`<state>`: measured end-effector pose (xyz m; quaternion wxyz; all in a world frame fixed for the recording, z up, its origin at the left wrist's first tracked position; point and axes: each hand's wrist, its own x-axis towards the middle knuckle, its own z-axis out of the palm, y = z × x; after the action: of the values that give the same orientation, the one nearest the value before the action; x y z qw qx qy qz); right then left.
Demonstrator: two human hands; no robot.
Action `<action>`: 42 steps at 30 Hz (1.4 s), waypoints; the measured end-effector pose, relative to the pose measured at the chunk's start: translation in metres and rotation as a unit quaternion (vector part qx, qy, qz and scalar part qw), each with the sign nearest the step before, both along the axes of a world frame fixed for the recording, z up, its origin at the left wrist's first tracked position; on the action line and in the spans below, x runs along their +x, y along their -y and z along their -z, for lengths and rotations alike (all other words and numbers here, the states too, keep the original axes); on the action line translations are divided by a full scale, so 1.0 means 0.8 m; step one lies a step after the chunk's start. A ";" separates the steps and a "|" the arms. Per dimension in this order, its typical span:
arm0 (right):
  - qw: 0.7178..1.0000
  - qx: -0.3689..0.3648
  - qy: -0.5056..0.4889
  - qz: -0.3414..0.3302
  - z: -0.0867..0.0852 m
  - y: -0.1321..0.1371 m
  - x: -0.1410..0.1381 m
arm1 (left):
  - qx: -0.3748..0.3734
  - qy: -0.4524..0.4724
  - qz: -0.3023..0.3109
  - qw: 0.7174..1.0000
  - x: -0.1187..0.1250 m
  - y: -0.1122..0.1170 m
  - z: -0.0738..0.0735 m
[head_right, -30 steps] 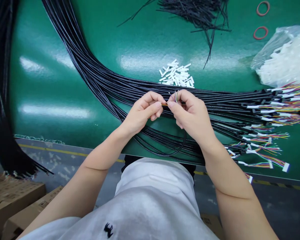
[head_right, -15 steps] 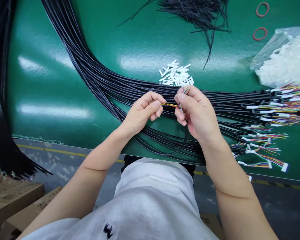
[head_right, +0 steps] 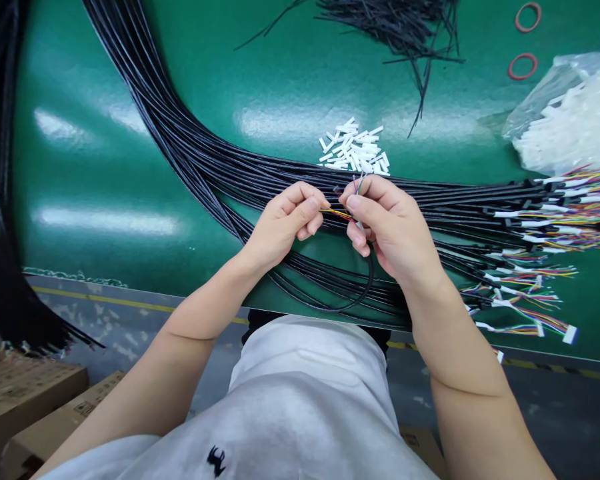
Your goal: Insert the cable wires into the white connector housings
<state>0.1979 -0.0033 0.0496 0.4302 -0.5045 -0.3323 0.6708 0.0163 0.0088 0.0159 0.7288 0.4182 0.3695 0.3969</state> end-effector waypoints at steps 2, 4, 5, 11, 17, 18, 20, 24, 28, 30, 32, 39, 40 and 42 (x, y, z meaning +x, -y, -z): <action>1.000 0.023 0.010 0.008 0.005 0.001 0.000 | -0.002 0.004 -0.010 1.000 0.000 0.000 0.001; 0.998 0.054 0.016 0.020 0.011 0.002 0.000 | -0.009 0.005 -0.029 1.000 0.000 -0.001 0.003; 0.997 0.077 0.021 0.025 0.014 0.002 0.001 | -0.015 0.004 -0.041 0.999 0.000 -0.001 0.003; 0.965 0.258 0.050 -0.004 0.027 0.002 0.007 | -0.041 0.009 -0.051 0.998 -0.001 -0.002 -0.002; 0.957 0.234 0.168 -0.042 0.018 0.009 0.008 | 0.006 0.015 -0.024 1.000 -0.002 0.000 -0.001; 0.955 0.228 0.184 -0.050 0.016 0.009 0.008 | 0.012 0.011 -0.021 1.000 -0.002 0.001 0.000; 0.951 0.221 0.208 -0.064 0.014 0.009 0.007 | 0.021 0.010 -0.014 1.000 -0.003 0.001 0.000; 0.943 0.208 0.248 -0.076 0.014 0.008 0.006 | 0.014 0.024 0.001 1.000 -0.003 0.002 -0.003; 0.933 0.225 0.273 -0.073 0.016 0.009 0.006 | 0.013 0.024 0.022 0.999 -0.004 0.002 -0.005; 0.920 0.254 0.287 -0.074 0.016 0.010 0.006 | 0.017 0.027 0.026 0.999 -0.005 0.002 -0.005; 0.906 0.286 0.302 -0.074 0.017 0.011 0.006 | 0.018 0.028 0.027 0.999 -0.004 0.002 -0.005; 0.937 0.224 0.266 -0.018 0.018 0.014 0.005 | -0.024 0.015 0.017 0.999 -0.002 0.000 -0.006; 0.943 0.215 0.255 -0.010 0.018 0.013 0.006 | -0.033 0.013 0.010 0.999 -0.001 0.000 -0.007; 0.950 0.207 0.234 0.000 0.018 0.012 0.008 | -0.048 0.007 -0.006 0.999 -0.001 -0.002 -0.008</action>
<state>0.2043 -0.0128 0.0349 0.4352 -0.5474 -0.5549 0.4506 0.0155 0.0100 0.0220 0.7479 0.3776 0.3858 0.3862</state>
